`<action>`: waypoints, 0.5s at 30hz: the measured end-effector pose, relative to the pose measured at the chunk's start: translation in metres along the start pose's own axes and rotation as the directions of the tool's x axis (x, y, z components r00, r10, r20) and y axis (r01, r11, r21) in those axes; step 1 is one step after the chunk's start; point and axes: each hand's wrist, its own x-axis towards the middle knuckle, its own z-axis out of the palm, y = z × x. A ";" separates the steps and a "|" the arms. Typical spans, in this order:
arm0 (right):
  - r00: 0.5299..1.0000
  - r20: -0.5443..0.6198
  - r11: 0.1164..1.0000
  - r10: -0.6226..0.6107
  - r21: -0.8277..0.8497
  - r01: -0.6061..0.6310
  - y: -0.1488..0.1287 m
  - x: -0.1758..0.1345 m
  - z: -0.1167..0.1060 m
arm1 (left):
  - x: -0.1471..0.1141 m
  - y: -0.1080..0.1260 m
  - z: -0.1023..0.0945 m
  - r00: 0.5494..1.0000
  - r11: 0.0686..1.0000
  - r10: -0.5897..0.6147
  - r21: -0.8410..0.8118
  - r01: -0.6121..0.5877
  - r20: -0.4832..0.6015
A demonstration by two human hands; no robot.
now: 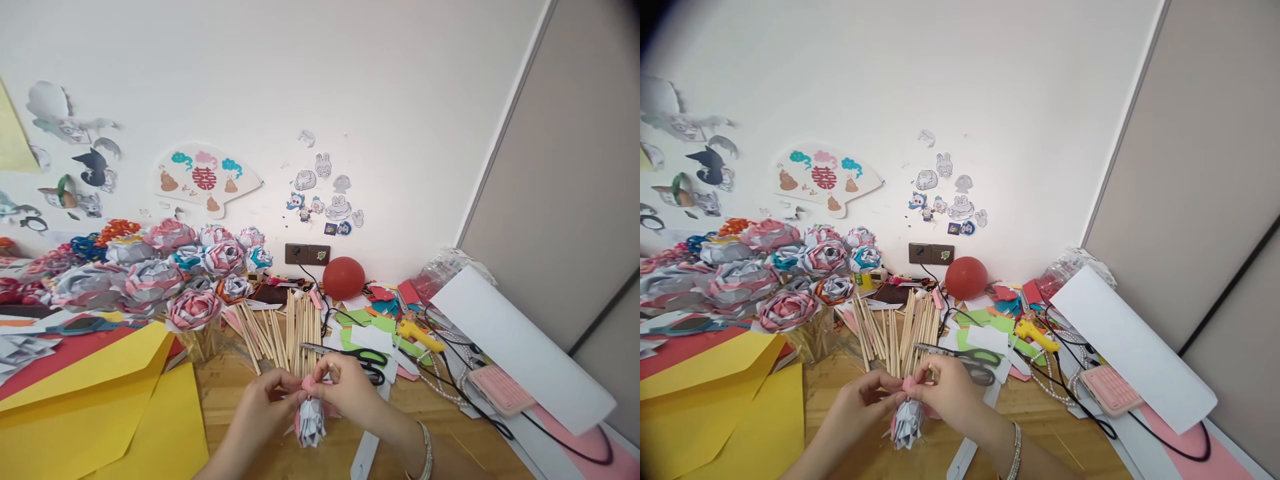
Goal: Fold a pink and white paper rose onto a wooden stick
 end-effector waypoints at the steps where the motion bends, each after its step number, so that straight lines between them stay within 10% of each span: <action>1: 1.000 0.006 1.000 0.004 0.013 -0.004 0.001 0.000 0.000 | 0.000 0.000 0.000 1.000 1.000 0.002 0.003 -0.002 -0.001; 9: 0.961 -0.008 0.952 -0.275 -0.143 0.271 0.000 0.000 -0.003 | 0.000 0.001 -0.002 0.975 0.965 0.206 0.148 -0.216 0.076; 15: 0.802 0.028 0.793 -0.597 -0.132 0.595 0.002 -0.003 -0.005 | -0.003 0.002 -0.011 0.797 0.749 0.575 0.271 -0.604 0.185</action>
